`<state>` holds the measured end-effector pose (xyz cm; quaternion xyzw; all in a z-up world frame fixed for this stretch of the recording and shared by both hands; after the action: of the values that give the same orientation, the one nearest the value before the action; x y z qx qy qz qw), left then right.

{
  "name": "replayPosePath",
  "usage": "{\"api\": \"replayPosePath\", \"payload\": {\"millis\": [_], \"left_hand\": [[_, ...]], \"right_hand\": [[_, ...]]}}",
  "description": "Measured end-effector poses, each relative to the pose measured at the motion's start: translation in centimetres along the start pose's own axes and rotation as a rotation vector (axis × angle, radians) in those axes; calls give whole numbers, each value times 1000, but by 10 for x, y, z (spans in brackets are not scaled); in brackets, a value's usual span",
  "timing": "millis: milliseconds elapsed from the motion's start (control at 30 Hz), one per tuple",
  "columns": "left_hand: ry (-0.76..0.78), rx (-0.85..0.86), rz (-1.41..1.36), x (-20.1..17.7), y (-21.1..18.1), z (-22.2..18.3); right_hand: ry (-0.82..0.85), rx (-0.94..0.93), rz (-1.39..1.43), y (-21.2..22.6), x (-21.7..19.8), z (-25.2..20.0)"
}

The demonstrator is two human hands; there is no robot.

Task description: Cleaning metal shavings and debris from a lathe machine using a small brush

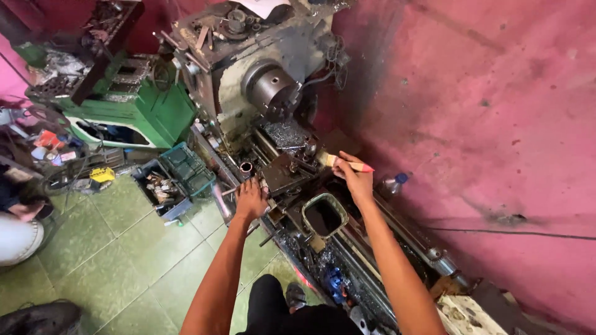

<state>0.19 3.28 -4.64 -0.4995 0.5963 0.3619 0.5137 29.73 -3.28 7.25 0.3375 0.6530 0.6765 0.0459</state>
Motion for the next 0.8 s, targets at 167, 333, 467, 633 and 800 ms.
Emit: {"api": "replayPosePath", "payload": {"millis": [167,333,467,633,800], "left_hand": [[-26,3,-14,3,1,-3],[-61,7,-20,0,2,1],[-76,17,-26,9,4,7],[-96,24,-29,5,2,-2],[-53,-7,-22,1,2,2]], "right_hand": [[-52,-23,22,-2,8,-10],[-52,-10,-14,-8,6,0],[-111,-57,69,-17,3,5],[-66,-15,56,-19,-3,5],[-78,-60,73,-4,6,9]]}}
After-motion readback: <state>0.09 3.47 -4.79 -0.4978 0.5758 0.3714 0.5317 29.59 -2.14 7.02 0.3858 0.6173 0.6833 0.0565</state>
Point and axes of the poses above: each hand's wrist, its own z-axis towards the middle knuckle, its own x-axis out of the palm, y = z × x, the point moved 2 cm from there along z, towards the middle knuckle, and after that the axes turned 14 degrees about z, right-handed, at the moved point
